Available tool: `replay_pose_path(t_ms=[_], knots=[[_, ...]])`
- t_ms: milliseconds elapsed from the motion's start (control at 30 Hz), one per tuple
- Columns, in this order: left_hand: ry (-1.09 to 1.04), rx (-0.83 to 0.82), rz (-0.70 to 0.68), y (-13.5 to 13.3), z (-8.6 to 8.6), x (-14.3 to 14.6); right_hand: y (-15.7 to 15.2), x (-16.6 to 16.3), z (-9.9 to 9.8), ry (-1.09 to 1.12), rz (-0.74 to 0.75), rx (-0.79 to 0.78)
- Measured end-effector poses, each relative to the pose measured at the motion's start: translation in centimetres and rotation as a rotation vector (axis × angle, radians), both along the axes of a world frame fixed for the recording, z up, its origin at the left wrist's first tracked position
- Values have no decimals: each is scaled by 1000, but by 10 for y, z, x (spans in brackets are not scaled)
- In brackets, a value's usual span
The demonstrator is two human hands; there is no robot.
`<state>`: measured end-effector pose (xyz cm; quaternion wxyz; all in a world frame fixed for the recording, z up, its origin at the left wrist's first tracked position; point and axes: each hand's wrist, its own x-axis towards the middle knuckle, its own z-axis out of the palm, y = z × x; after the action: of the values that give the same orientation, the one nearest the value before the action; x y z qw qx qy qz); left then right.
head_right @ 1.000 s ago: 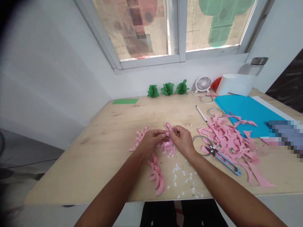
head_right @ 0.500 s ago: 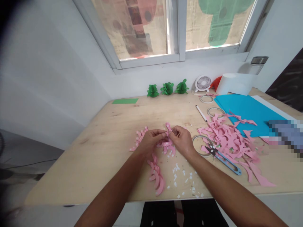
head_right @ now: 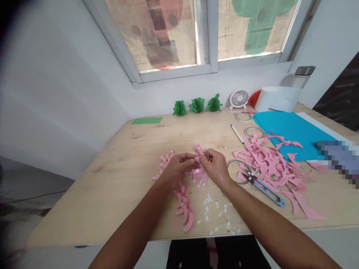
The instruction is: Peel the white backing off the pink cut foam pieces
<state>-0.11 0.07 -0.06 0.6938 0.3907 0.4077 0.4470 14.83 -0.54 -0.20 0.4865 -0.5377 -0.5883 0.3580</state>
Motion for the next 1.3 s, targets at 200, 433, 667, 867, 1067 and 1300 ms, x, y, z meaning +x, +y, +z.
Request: replay_pose_path(t_ms=[200, 433, 667, 867, 1067, 1300], knots=[[2, 24, -4, 1, -3, 0, 0, 0, 1, 14, -8, -7], [11, 45, 4, 0, -2, 1, -1, 0, 2, 9, -6, 3], [10, 55, -1, 0, -4, 2, -1, -1, 2, 1, -2, 8], [5, 58, -1, 1, -5, 2, -1, 0, 0, -1, -12, 3], [-9, 51, -6, 0, -3, 1, 0, -1, -2, -7, -13, 9], [-52, 13, -11, -2, 1, 1, 0, -1, -2, -3, -13, 15]])
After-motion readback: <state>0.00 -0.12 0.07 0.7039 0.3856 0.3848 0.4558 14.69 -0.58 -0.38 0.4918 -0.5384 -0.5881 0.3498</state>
